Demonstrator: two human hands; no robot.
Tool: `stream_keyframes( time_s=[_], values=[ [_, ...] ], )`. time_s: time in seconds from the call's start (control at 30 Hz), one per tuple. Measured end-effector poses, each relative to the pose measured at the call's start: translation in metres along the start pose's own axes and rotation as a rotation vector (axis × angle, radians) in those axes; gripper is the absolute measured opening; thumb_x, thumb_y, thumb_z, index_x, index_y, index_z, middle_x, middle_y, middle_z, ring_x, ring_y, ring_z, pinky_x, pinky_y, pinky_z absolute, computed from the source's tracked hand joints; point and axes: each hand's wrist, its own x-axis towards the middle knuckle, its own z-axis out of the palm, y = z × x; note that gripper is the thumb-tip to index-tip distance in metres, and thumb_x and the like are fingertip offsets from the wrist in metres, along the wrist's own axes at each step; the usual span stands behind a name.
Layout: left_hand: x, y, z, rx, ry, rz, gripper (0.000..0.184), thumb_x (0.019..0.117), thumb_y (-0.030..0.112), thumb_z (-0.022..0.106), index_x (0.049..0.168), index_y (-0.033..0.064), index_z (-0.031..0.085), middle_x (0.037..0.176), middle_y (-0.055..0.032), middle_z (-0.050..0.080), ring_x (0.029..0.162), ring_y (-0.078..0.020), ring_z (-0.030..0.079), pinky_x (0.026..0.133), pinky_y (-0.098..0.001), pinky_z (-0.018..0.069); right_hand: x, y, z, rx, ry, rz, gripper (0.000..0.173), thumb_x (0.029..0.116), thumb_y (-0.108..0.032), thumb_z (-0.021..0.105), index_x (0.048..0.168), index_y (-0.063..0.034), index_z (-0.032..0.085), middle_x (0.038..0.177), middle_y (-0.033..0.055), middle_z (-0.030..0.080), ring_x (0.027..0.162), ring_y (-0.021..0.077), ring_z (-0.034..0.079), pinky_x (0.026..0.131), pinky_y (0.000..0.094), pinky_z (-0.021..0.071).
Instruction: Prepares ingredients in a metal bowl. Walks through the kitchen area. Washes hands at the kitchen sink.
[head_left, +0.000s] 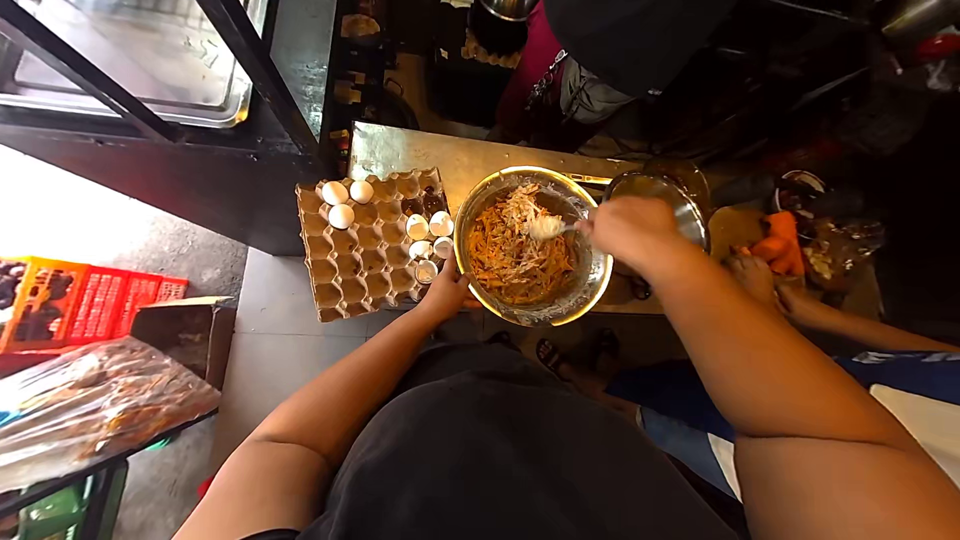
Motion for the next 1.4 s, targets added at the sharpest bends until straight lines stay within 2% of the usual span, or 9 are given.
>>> stream_keyframes(
  time_s=[0.23,0.37,0.47,0.63,0.77,0.97,1.17,1.27,1.4],
  values=[
    [-0.006,0.008,0.005,0.001,0.022,0.002,0.067,0.1119,0.011,0.037,0.164,0.0223,-0.004,0.112,-0.0224,0.065,0.081,-0.0255,0.075,0.075,-0.0407,0.0652,0.079,-0.004,0.033,0.43,-0.033,0.11,0.052,0.1104,-0.039,0.044,0.121,0.0039,0.07,0.13,0.0301,0.064,0.128,0.0475,0.058,0.104,0.071,0.0428],
    [-0.008,0.002,0.004,0.014,0.021,-0.005,0.064,0.1121,0.012,0.036,0.164,0.0231,0.0,0.112,-0.0219,0.065,0.078,-0.0245,0.074,0.076,-0.0414,0.064,0.046,-0.041,0.056,0.296,-0.101,-0.045,0.047,0.11,-0.041,0.044,0.115,-0.0064,0.075,0.121,0.0229,0.07,0.119,0.0437,0.065,0.094,0.069,0.0491],
    [-0.006,0.005,0.004,0.013,0.014,0.018,0.066,0.1121,0.012,0.037,0.164,0.0224,-0.002,0.114,-0.0227,0.064,0.081,-0.0263,0.075,0.076,-0.0422,0.0649,0.02,-0.022,0.077,0.146,-0.067,-0.168,0.044,0.1103,-0.038,0.045,0.108,-0.0049,0.074,0.113,0.0227,0.072,0.112,0.0443,0.068,0.088,0.0679,0.0517],
    [-0.007,0.003,0.003,0.019,0.018,0.006,0.064,0.1122,0.014,0.038,0.164,0.0219,0.001,0.113,-0.0215,0.064,0.08,-0.0247,0.075,0.075,-0.0408,0.0647,0.013,0.059,0.08,0.019,0.061,-0.02,0.04,0.1091,-0.035,0.051,0.105,-0.0034,0.075,0.107,0.0264,0.073,0.105,0.0488,0.069,0.081,0.0705,0.0522],
    [0.001,-0.002,0.0,-0.014,0.005,0.009,0.067,0.1116,0.012,0.039,0.164,0.0225,-0.001,0.11,-0.0215,0.066,0.08,-0.0264,0.075,0.074,-0.042,0.0651,-0.003,0.065,0.049,-0.059,0.022,0.096,0.041,0.1079,-0.038,0.053,0.102,-0.0044,0.075,0.106,0.0252,0.073,0.105,0.0473,0.069,0.08,0.0682,0.052],
    [-0.001,-0.001,0.002,-0.013,-0.002,0.002,0.067,0.1115,0.011,0.039,0.164,0.0237,-0.002,0.111,-0.0215,0.065,0.081,-0.0272,0.075,0.076,-0.0438,0.0651,-0.001,0.02,0.069,-0.134,-0.124,0.128,0.017,0.098,-0.002,0.056,0.094,0.0087,0.07,0.103,0.0274,0.07,0.098,0.0462,0.07,0.076,0.0638,0.0544],
    [-0.013,0.008,0.007,-0.028,0.023,-0.03,0.065,0.1124,0.012,0.035,0.164,0.028,-0.001,0.118,-0.024,0.063,0.079,-0.0268,0.074,0.074,-0.0437,0.0637,0.002,0.006,0.125,0.128,-0.177,-0.049,0.041,0.1048,-0.041,0.056,0.101,-0.005,0.076,0.107,0.0212,0.073,0.105,0.0428,0.07,0.086,0.0674,0.0529],
    [-0.013,0.01,0.006,0.006,0.019,-0.044,0.065,0.1122,0.011,0.034,0.163,0.0253,-0.004,0.119,-0.0243,0.062,0.078,-0.0254,0.074,0.074,-0.0424,0.0639,-0.005,-0.029,0.137,0.43,-0.275,0.002,0.044,0.1089,-0.04,0.048,0.115,-0.0053,0.074,0.12,0.0218,0.071,0.119,0.0408,0.065,0.099,0.0656,0.0476],
    [-0.002,0.003,0.0,-0.016,0.005,-0.051,0.068,0.1118,0.012,0.039,0.164,0.0248,-0.003,0.115,-0.0226,0.065,0.083,-0.0272,0.075,0.077,-0.0434,0.065,0.011,-0.031,0.134,0.679,-0.218,0.05,0.047,0.1099,-0.041,0.048,0.114,-0.0022,0.074,0.115,0.0231,0.071,0.114,0.0412,0.065,0.099,0.0657,0.0462]
  ],
)
